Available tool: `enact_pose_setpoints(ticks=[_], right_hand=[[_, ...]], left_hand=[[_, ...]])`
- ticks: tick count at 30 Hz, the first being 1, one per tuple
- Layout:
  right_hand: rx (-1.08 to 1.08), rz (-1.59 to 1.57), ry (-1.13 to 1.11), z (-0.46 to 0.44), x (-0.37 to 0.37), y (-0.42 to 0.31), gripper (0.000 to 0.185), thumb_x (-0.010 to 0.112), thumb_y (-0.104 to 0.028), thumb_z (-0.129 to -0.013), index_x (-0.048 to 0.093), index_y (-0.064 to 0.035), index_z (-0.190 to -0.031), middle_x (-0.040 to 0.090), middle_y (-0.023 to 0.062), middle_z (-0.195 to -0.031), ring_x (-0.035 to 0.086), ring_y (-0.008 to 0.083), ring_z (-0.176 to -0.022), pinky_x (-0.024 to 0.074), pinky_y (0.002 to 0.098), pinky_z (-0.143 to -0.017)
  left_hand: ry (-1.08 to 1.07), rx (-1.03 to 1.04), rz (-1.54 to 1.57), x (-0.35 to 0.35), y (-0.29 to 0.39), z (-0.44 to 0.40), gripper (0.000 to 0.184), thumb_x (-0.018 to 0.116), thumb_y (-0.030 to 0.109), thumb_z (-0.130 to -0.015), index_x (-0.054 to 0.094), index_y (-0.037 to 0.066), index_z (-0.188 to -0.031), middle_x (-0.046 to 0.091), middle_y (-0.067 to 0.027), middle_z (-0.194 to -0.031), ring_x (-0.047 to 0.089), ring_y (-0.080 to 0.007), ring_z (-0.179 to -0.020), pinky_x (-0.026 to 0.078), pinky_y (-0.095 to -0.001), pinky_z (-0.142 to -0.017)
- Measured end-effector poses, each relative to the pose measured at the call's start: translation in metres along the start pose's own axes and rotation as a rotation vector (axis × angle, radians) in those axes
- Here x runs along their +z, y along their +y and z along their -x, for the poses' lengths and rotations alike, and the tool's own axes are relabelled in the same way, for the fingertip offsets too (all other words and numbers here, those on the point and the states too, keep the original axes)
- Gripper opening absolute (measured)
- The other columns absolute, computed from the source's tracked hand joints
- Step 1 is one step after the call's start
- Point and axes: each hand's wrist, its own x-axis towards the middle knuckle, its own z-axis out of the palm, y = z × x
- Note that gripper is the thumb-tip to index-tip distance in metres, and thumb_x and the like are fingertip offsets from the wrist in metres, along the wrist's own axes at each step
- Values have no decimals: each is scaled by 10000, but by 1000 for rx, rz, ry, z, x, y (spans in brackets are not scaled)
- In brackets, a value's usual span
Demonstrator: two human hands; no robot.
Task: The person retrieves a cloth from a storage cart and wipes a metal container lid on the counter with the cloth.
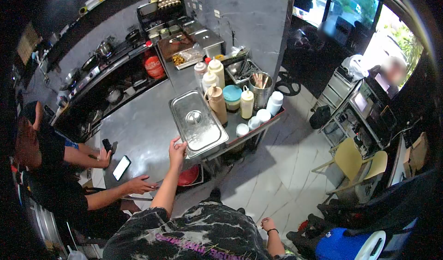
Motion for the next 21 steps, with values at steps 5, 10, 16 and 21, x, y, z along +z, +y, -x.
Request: enact_pose_setpoints(ticks=[5, 10, 16, 21], right_hand=[[12, 48, 17, 14, -5, -8, 157, 537, -89, -840, 566, -11, -973, 650, 115, -769, 645, 188, -693, 533, 324, -598], [42, 192, -8, 26, -1, -22, 184, 543, -141, -841, 567, -34, -989, 664, 110, -779, 649, 180, -687, 518, 326, -633], [6, 272, -51, -3, 4, -26, 204, 548, -176, -842, 571, -33, -987, 667, 109, -782, 645, 183, -667, 513, 330, -642], [-99, 367, -48, -24, 4, -44, 236, 532, -220, -811, 603, -74, -982, 676, 76, -759, 645, 165, -682, 504, 323, -666]], left_hand=[[-9, -3, 12, 0, -1, 1, 419, 647, 73, -804, 465, 60, -1181, 554, -18, -697, 504, -73, -562, 403, -205, -467], [24, -39, 23, 8, 2, 3, 413, 646, 78, -809, 459, 56, -1177, 561, -17, -701, 511, -73, -587, 410, -210, -486], [5, -41, 6, 15, 7, 8, 438, 637, 66, -816, 423, 39, -1197, 555, -19, -697, 492, -80, -575, 397, -206, -497], [-35, 3, 44, 9, 3, 8, 434, 631, 78, -823, 422, 43, -1202, 552, -13, -693, 487, -78, -571, 398, -204, -495]])
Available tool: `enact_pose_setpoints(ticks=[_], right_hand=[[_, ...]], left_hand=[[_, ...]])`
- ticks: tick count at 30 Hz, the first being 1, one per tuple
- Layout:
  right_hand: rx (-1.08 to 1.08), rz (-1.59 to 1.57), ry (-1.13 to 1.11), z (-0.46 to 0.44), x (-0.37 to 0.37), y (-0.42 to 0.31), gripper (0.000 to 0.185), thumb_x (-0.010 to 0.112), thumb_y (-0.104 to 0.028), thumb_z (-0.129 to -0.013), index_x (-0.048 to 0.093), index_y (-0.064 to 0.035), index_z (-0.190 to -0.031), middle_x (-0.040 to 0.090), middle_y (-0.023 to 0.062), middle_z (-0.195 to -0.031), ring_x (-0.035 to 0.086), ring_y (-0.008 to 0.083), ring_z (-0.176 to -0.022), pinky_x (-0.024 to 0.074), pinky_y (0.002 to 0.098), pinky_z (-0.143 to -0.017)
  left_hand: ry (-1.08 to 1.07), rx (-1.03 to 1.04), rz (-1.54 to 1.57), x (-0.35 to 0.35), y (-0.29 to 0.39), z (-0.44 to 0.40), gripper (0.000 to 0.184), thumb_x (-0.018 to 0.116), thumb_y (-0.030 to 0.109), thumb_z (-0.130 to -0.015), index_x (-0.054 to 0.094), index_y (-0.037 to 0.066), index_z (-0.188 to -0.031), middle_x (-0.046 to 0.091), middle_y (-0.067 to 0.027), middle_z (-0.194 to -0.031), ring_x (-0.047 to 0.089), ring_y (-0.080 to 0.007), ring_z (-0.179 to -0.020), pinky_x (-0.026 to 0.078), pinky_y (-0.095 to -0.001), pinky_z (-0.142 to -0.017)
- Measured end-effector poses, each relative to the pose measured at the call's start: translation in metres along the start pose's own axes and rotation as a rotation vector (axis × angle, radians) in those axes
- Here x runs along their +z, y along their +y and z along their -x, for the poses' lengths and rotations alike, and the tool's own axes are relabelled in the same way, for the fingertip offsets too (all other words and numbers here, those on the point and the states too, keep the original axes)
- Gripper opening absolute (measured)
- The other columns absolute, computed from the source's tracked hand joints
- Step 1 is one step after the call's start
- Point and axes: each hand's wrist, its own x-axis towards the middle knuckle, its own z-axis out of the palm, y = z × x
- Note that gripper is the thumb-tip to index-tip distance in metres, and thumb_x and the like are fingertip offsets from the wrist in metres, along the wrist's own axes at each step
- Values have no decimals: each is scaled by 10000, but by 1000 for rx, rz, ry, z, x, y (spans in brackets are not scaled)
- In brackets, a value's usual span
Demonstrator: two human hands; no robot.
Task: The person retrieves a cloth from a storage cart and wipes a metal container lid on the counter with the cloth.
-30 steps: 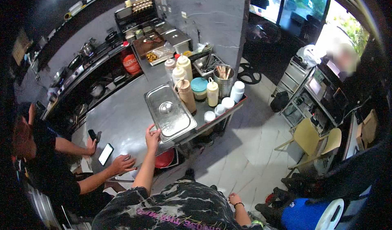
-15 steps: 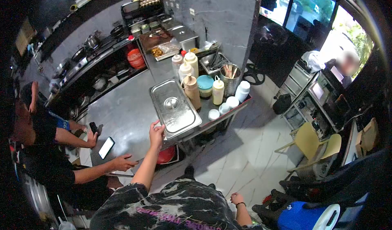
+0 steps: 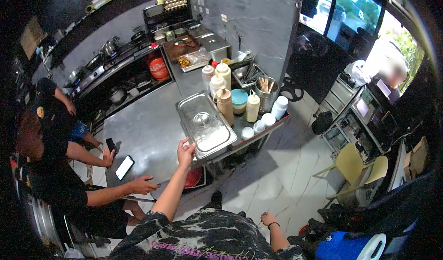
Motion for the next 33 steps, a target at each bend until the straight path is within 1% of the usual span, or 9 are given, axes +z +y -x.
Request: enact_pose_setpoints(ticks=[8, 12, 15, 17, 19, 22, 25, 27, 33], right_hand=[[-62, -116, 62, 16, 2, -8, 215, 556, -167, -829, 584, -37, -998, 669, 116, -801, 646, 187, -690, 515, 329, -643], [38, -142, 88, 24, 19, 38, 256, 561, -194, -815, 580, -54, -1029, 668, 122, -847, 650, 195, -728, 512, 345, -660], [-81, 119, 177, 29, 37, 84, 269, 555, -213, -800, 593, -62, -1019, 664, 99, -827, 640, 183, -684, 508, 334, -651], [29, 7, 188, 53, 34, 95, 264, 551, -213, -798, 600, -64, -1010, 665, 94, -829, 640, 184, -680, 508, 334, -650], [144, -105, 139, 64, 32, 117, 255, 539, -227, -799, 623, -65, -978, 669, 79, -845, 642, 189, -676, 511, 335, -658], [182, -135, 240, 81, 32, 140, 234, 564, -209, -770, 646, -59, -930, 668, 94, -839, 647, 224, -706, 519, 355, -674], [-80, 315, 362, 21, 80, 225, 244, 589, -196, -725, 659, -54, -911, 663, 120, -819, 645, 267, -750, 524, 370, -704], [-25, 275, 183, 44, 69, 213, 344, 410, -223, -816, 615, -59, -1039, 602, 197, -1058, 562, 356, -1002, 443, 437, -863], [201, -157, 292, 110, 25, 139, 329, 411, -205, -825, 610, -46, -1034, 612, 193, -1035, 575, 358, -968, 450, 441, -840]], left_hand=[[53, -88, 239, 3, -1, 36, 371, 532, 202, -899, 418, 114, -1241, 491, 10, -652, 447, -60, -523, 345, -196, -424], [-27, -29, 41, -11, -64, 82, 207, 475, 228, -931, 469, 69, -1064, 445, 4, -588, 389, -67, -440, 292, -206, -381], [-428, 28, -352, -25, -117, 125, 156, 550, 209, -888, 534, 57, -921, 501, -8, -649, 469, -88, -499, 373, -220, -455], [-731, -443, -647, -46, -148, 136, 224, 641, 245, -818, 594, 46, -907, 580, -40, -725, 556, -117, -648, 442, -262, -570], [-1021, -300, -1254, -51, -170, 144, 516, 606, 463, -796, 616, 13, -1047, 637, -163, -1010, 599, -273, -959, 440, -353, -834], [-1384, -141, -1344, -71, -242, 120, 601, 569, 552, -779, 621, 9, -1032, 625, -182, -1029, 585, -304, -987, 433, -388, -835], [-1284, -486, -1396, -27, -215, 122, 560, 614, 548, -749, 669, 19, -927, 644, -137, -806, 599, -223, -742, 442, -355, -679], [-1390, -509, -1578, -2, -211, 116, 534, 634, 529, -745, 678, 24, -912, 637, -109, -723, 585, -193, -652, 441, -333, -620], [-1329, -558, -1333, 42, -204, 124, 313, 716, 311, -745, 673, 1, -755, 590, -25, -613, 499, -114, -506, 384, -297, -480]])
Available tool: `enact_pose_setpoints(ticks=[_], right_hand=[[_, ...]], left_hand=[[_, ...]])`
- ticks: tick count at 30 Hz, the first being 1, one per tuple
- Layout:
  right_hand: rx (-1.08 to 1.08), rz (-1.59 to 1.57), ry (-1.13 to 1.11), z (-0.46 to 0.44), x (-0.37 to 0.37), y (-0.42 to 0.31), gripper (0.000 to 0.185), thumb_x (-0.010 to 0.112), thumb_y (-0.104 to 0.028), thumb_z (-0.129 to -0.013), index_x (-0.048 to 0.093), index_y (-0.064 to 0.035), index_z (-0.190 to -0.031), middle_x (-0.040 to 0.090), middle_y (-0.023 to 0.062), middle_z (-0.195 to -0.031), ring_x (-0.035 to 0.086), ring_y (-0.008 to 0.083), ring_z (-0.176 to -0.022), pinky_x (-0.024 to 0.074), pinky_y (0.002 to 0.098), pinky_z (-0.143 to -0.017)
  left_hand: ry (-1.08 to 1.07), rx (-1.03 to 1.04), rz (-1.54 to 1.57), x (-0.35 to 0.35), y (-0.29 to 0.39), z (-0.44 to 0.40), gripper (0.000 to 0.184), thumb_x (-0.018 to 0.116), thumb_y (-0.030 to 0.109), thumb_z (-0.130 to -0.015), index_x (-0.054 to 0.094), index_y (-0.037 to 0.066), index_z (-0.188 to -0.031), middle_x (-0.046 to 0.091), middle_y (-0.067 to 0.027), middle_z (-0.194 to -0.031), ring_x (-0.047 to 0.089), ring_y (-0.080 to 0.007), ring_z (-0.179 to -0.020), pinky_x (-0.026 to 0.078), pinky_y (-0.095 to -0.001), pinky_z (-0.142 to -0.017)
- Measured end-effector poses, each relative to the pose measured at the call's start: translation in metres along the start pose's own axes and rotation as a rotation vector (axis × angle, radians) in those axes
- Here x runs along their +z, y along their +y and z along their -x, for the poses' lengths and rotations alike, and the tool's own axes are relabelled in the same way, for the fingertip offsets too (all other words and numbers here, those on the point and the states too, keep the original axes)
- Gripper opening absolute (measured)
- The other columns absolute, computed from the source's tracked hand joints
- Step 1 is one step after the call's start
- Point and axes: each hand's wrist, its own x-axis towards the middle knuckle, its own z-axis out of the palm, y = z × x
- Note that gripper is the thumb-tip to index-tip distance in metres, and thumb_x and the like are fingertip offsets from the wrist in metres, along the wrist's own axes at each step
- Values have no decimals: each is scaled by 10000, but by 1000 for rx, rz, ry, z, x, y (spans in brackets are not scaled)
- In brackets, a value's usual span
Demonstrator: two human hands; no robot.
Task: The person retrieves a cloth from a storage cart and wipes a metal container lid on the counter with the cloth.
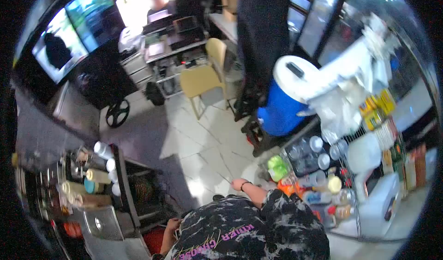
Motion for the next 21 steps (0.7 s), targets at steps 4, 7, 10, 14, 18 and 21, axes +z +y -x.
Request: enact_pose_setpoints(ticks=[4, 7, 10, 14, 18, 21], right_hand=[[71, -211, 114, 21, 5, -2, 270, 467, -225, -767, 616, -74, -935, 634, 181, -920, 594, 346, -892, 462, 433, -777], [128, -271, 113, 51, 12, 6, 279, 497, -226, -747, 608, -101, -970, 629, 166, -961, 582, 334, -930, 453, 434, -785], [163, -308, 133, 54, 23, 35, 304, 517, -218, -732, 648, -59, -956, 627, 178, -1005, 601, 324, -924, 469, 418, -793], [264, -329, 141, 77, 41, 71, 294, 479, -202, -743, 645, -101, -963, 629, 161, -1018, 595, 336, -943, 463, 424, -816], [386, -318, 106, 90, 71, 102, 314, 448, -220, -768, 649, -101, -977, 622, 178, -1027, 598, 334, -947, 464, 425, -828], [438, -342, 112, 74, 105, 121, 336, 433, -245, -775, 647, -81, -975, 620, 195, -1016, 610, 332, -918, 472, 425, -811]], left_hand=[[-78, 4, -103, -3, 40, -13, 184, 634, 149, -808, 677, -7, -894, 524, -18, -568, 405, -89, -457, 306, -268, -424], [-168, 31, -92, -1, 83, -13, 124, 674, 78, -772, 655, -37, -815, 552, -25, -569, 451, -92, -439, 319, -262, -376], [-247, 85, -197, 1, 108, -45, 111, 661, 22, -752, 656, -36, -846, 590, -49, -620, 508, -118, -470, 368, -271, -399], [-91, 246, -497, 12, 124, -97, 258, 721, 98, -706, 665, -9, -934, 677, -110, -814, 643, -166, -696, 503, -298, -616], [-81, 357, -669, 35, 177, -72, 303, 675, 102, -706, 660, 36, -1002, 682, -105, -885, 653, -169, -784, 503, -294, -707], [-152, 371, -763, 41, 232, -37, 275, 635, 108, -737, 665, 73, -1008, 680, -112, -858, 651, -176, -764, 501, -305, -685]])
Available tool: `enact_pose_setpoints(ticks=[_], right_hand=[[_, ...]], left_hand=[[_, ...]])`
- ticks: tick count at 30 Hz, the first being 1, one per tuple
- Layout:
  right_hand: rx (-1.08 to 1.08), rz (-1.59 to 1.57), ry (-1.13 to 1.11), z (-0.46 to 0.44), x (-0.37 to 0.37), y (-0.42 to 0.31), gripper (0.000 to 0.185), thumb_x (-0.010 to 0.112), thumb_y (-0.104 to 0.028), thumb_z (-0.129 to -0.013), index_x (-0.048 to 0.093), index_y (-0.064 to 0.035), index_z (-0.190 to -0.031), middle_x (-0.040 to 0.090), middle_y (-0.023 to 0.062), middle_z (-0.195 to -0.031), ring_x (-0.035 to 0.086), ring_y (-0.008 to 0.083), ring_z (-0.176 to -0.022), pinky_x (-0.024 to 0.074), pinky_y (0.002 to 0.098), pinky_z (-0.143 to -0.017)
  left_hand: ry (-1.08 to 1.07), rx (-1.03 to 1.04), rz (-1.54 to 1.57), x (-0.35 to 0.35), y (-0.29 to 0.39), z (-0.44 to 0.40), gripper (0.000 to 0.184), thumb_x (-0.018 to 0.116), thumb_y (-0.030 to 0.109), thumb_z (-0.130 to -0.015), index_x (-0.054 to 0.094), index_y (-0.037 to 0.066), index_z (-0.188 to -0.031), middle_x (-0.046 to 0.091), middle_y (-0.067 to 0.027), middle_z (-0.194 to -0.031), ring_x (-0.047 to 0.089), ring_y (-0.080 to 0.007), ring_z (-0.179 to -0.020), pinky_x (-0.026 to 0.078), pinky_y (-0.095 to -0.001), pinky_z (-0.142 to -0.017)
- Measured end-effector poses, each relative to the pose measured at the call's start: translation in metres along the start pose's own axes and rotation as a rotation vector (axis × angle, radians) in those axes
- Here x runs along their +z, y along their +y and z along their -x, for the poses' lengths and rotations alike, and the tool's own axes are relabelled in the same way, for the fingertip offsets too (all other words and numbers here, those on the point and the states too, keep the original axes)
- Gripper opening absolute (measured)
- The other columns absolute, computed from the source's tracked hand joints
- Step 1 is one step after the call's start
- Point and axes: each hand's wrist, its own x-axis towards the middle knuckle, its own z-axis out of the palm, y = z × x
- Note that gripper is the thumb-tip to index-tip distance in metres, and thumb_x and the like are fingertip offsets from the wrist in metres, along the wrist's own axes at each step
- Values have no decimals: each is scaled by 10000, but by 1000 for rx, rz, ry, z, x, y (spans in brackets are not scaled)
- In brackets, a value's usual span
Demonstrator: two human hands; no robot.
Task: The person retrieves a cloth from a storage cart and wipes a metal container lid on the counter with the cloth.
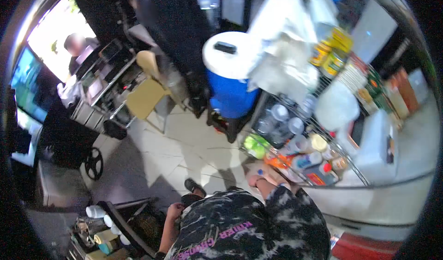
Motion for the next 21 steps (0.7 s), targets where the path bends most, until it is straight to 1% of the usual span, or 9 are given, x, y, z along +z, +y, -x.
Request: enact_pose_setpoints(ticks=[3, 4, 6, 8, 13, 14, 16, 19, 21], right_hand=[[105, -69, -129, 9, -20, -34, 328, 442, -243, -758, 652, -91, -959, 643, 159, -969, 626, 311, -860, 487, 420, -759], [23, -63, 40, -14, 7, -28, 310, 456, -256, -750, 667, -106, -921, 661, 134, -891, 633, 300, -793, 493, 420, -705], [-64, 11, -114, -30, -3, -56, 304, 495, -292, -737, 672, -120, -914, 664, 129, -870, 633, 285, -793, 491, 419, -705], [-25, -62, -270, -69, -2, -77, 346, 513, -271, -746, 635, -117, -1030, 636, 150, -1016, 602, 306, -953, 461, 406, -841], [-190, -65, -37, -134, -83, -147, 287, 537, -292, -773, 669, -114, -955, 664, 121, -904, 641, 269, -820, 499, 374, -741], [-179, -2, -95, -158, -98, -156, 277, 531, -273, -785, 665, -110, -965, 666, 115, -897, 645, 258, -811, 502, 364, -741], [-134, -63, -138, -186, -161, -190, 284, 523, -243, -804, 638, -76, -1002, 673, 83, -830, 653, 197, -711, 512, 337, -671], [-143, -231, 19, -264, -233, -224, 243, 526, -182, -814, 604, -40, -996, 664, 79, -774, 642, 158, -649, 510, 302, -600], [-88, -588, 110, -261, -303, -273, 197, 529, -107, -808, 584, -20, -977, 653, 94, -769, 627, 159, -626, 509, 298, -573]], left_hand=[[-61, 158, 48, -2, -43, -46, 259, 595, 129, -758, 670, 140, -1006, 663, -131, -831, 643, -252, -766, 493, -353, -684], [-45, 204, 54, -11, -39, -48, 258, 605, 137, -751, 673, 146, -1000, 660, -129, -842, 640, -272, -773, 492, -364, -704], [29, 202, 50, -25, -43, -72, 233, 627, 167, -745, 681, 145, -971, 663, -120, -825, 642, -258, -760, 493, -357, -701], [47, 158, 142, -51, -32, -89, 226, 676, 179, -712, 690, 148, -935, 669, -103, -801, 642, -233, -733, 494, -342, -679], [-124, -120, 620, -134, -23, -167, 415, 819, 205, -635, 649, 59, -984, 667, -104, -778, 609, -148, -623, 486, -303, -569], [-45, -119, 512, -137, -36, -194, 437, 811, 274, -642, 658, 61, -991, 668, -101, -765, 615, -144, -636, 489, -312, -567], [-190, -252, 182, -159, -37, -230, 449, 787, 357, -656, 677, 61, -974, 673, -99, -776, 625, -160, -665, 500, -305, -617], [-205, -120, 74, -183, -52, -265, 461, 763, 433, -656, 695, 83, -949, 680, -94, -831, 634, -185, -707, 504, -308, -680], [-214, -204, 204, -203, -51, -267, 430, 767, 424, -649, 703, 100, -924, 680, -97, -846, 639, -202, -737, 501, -312, -708]])
